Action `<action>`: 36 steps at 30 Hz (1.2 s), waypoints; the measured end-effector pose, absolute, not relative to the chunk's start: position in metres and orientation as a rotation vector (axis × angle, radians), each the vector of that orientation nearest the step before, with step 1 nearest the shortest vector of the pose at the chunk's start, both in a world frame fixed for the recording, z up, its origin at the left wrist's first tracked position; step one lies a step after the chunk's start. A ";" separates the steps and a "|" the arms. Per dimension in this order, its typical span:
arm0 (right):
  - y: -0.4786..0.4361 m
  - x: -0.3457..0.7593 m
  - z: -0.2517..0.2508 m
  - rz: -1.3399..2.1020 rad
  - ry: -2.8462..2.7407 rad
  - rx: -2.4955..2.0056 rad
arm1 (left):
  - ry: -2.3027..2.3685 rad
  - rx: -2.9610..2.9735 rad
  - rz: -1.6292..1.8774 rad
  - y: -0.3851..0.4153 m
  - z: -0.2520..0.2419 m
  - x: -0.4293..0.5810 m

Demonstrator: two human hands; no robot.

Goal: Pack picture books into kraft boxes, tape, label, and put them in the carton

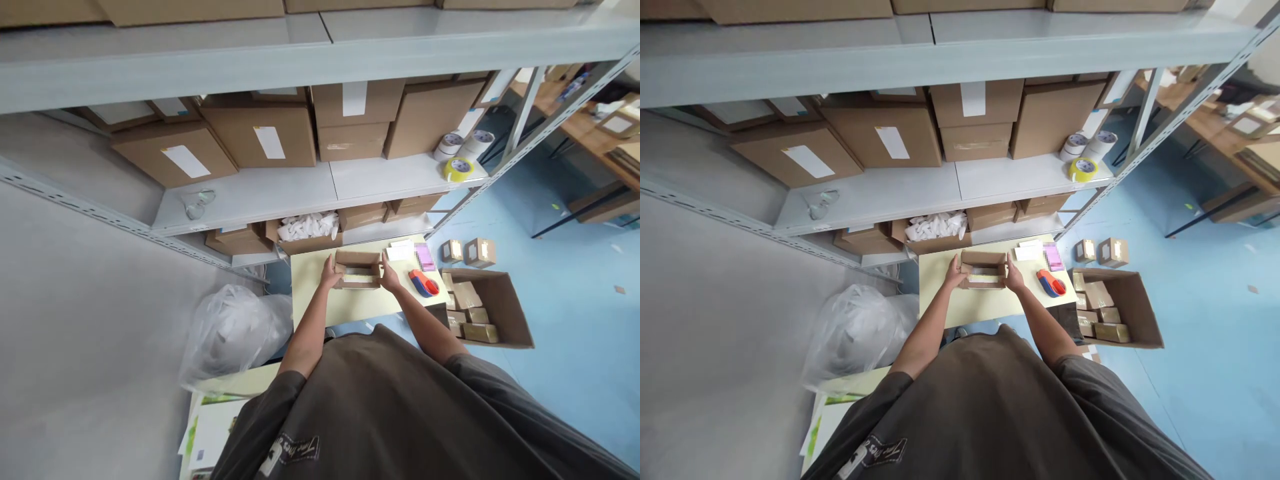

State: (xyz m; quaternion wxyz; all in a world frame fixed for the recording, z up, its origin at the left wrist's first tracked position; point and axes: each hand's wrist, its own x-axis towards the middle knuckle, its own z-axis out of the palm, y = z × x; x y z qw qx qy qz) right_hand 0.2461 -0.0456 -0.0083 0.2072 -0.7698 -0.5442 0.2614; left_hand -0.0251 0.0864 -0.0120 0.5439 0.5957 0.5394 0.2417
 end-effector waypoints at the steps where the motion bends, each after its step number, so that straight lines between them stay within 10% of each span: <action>1: -0.045 0.246 -0.008 0.701 -1.529 -2.162 | 1.263 1.416 0.541 0.090 -0.011 -0.025; 21: -0.059 0.216 0.013 0.720 -1.499 -2.315 | 1.554 1.505 0.450 0.072 -0.017 -0.012; 36: -0.161 0.420 0.020 0.602 -1.211 -2.378 | 2.132 1.600 0.424 0.060 0.000 0.034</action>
